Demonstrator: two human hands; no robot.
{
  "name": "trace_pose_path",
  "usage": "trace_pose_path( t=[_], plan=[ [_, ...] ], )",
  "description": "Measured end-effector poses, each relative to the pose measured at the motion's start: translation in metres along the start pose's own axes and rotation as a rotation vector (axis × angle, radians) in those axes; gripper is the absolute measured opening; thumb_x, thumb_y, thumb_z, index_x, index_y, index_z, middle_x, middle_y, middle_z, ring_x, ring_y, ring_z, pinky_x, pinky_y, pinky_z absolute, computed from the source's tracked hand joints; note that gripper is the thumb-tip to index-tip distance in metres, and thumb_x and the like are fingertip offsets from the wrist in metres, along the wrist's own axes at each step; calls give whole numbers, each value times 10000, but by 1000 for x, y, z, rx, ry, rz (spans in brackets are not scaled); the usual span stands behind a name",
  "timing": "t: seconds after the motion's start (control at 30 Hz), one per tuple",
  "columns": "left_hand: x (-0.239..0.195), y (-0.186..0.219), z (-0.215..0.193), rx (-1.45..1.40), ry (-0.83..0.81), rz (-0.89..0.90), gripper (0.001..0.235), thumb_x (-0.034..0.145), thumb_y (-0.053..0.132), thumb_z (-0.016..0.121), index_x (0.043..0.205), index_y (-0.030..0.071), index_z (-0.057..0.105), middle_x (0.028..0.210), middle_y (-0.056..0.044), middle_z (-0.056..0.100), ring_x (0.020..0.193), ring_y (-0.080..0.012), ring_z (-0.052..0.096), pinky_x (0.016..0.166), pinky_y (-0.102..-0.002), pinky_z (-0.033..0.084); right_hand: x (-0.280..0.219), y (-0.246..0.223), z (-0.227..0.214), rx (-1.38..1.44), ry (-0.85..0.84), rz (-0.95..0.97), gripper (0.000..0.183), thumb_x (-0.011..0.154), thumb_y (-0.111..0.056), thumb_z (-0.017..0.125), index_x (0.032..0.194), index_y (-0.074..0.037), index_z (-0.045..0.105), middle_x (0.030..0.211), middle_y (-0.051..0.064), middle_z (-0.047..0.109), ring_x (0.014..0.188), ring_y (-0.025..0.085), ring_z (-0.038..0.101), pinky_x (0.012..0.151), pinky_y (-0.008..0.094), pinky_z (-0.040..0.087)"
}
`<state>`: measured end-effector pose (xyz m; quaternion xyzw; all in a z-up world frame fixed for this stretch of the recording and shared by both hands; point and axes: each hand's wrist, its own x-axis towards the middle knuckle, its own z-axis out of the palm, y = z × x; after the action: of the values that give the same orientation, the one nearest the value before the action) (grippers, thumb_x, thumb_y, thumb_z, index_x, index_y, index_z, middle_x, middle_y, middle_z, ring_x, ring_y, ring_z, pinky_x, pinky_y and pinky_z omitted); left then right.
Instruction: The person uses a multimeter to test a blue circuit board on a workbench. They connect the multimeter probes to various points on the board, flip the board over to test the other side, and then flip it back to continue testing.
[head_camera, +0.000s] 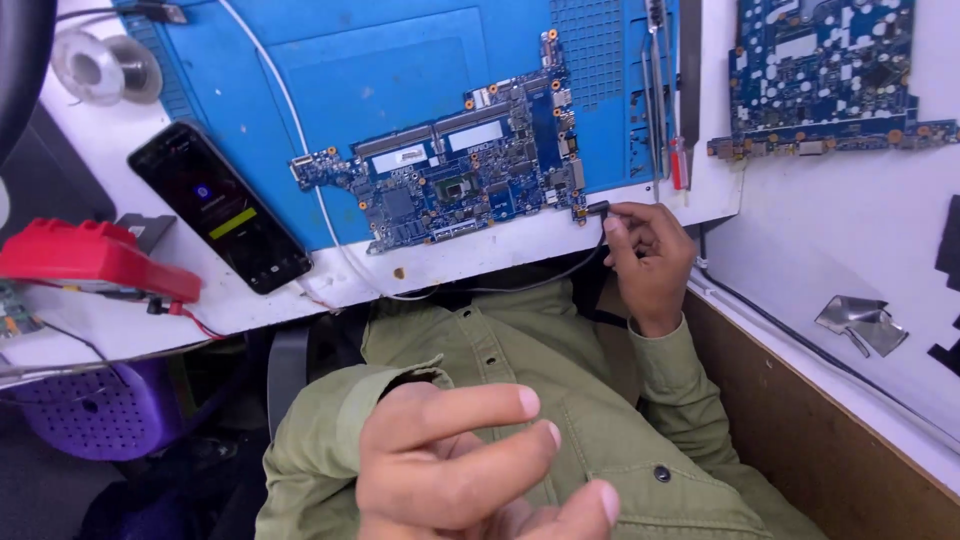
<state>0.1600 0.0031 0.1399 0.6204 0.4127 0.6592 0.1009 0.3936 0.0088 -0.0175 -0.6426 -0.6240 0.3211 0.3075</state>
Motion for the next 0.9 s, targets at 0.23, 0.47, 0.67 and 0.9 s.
trace_pose_path(
  t=[0.23,0.47,0.67,0.9],
  plan=[
    [-1,-45,-32,-116,-341,75,105,1040,202,575,1052,150,665,995,-17,812,820,-172,763,822,-335,670,-10,-6,2,20,16,105,200,1049,-77,688,1171,82,697,961,202,726,589,222,679,492,291,555],
    [-90,-74,6,-206,-457,-672,217,929,-2,719,1143,33,712,909,-82,797,844,-293,779,778,-455,658,-15,-33,6,94,165,-342,91,902,-65,867,946,9,838,795,108,736,565,206,651,526,317,524],
    [-98,-74,10,-280,-574,-796,233,995,11,661,1158,26,496,942,-141,787,909,-329,789,896,-549,592,0,-48,12,264,-74,-504,112,921,57,770,991,3,839,883,139,750,616,220,687,569,340,583],
    [-92,-74,4,-311,-640,-940,326,984,-4,666,1143,49,386,910,-183,797,853,-311,798,853,-487,602,7,-50,0,228,-274,-500,63,966,31,724,992,38,781,938,163,743,759,302,742,660,386,617]
  ],
)
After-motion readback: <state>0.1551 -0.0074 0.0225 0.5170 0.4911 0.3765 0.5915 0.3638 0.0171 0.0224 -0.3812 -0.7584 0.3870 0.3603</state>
